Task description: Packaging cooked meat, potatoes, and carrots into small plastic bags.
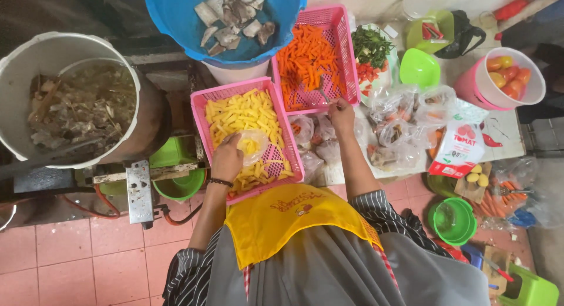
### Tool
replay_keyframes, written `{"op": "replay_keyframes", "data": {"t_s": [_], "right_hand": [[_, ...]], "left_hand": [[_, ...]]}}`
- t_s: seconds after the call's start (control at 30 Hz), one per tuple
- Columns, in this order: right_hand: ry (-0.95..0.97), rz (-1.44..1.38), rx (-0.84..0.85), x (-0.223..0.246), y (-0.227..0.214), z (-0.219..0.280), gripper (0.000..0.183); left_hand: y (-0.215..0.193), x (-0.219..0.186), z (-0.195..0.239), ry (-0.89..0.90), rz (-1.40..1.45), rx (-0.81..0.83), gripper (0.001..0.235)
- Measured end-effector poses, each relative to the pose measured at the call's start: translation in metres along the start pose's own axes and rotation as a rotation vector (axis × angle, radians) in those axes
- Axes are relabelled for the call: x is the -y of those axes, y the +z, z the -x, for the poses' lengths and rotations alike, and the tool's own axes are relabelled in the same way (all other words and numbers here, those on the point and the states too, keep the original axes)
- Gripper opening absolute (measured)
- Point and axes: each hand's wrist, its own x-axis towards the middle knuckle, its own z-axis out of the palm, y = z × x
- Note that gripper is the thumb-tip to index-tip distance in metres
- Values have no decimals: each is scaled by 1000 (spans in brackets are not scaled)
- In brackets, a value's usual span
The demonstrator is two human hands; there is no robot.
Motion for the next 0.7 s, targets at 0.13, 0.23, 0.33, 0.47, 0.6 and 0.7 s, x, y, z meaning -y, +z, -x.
{"op": "replay_keyframes", "data": {"t_s": [0.13, 0.23, 0.33, 0.47, 0.6, 0.7], "right_hand": [[35, -16, -11, 11, -4, 9, 13], [10, -72, -11, -7, -7, -1, 18], [93, -206, 48, -18, -10, -8, 17], [109, -104, 48, -20, -13, -10, 15], [-253, 965, -184, -48, -2, -60, 26], [-163, 907, 11, -37, 34, -82, 28]], "left_hand": [[-17, -17, -2, 19, 67, 45, 49], [-12, -10, -5, 11, 63, 68, 55], [-9, -7, -7, 34, 69, 60, 55], [-10, -14, -5, 55, 86, 73, 57], [-17, -28, -2, 56, 86, 75, 58], [0, -15, 4, 126, 109, 24, 55]]}}
